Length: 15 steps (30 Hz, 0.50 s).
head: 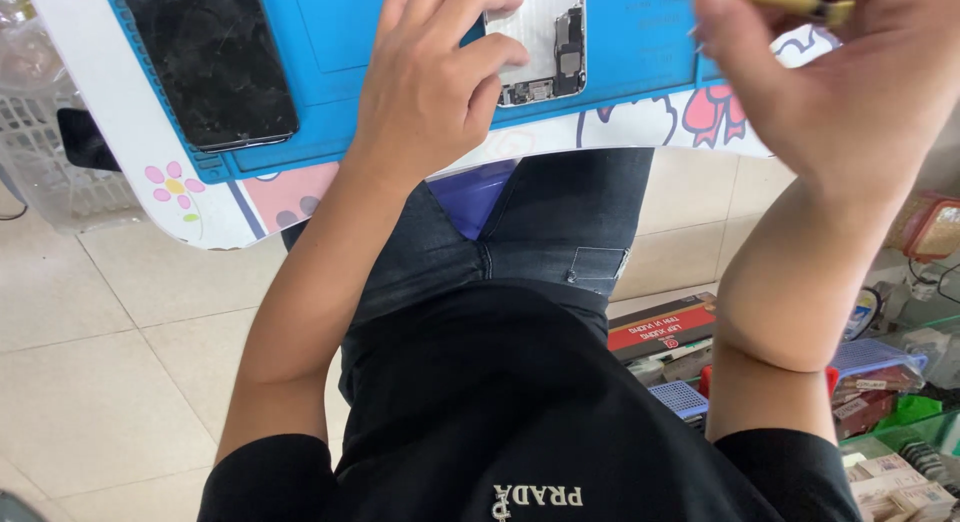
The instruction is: Using a screwdriver and tweezers to repair internal components of a mobile phone.
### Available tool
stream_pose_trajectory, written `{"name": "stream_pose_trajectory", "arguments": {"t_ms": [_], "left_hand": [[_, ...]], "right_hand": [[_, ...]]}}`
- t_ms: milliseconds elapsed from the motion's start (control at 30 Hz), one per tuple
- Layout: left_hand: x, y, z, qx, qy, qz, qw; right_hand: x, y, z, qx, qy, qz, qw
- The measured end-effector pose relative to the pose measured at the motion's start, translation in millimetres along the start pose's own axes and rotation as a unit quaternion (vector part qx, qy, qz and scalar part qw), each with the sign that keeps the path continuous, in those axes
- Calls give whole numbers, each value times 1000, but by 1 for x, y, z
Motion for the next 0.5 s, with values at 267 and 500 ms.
{"name": "stream_pose_trajectory", "arguments": {"t_ms": [267,500], "left_hand": [[2,0,4,10,-16,-13,1000],[9,4,3,16,-29,-21,999]], "right_hand": [[-39,85,29,226,262,45,937],[-11,94,79,168,277,25,946]]}}
Point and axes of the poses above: each hand's wrist, its own x-axis towards the middle knuckle, its own z-axis out of the palm, y = z × x, the point moved 7 cm from there along x, towards the middle knuckle, and after that the axes turned 11 degrees about -z, right-handed, at the moved point
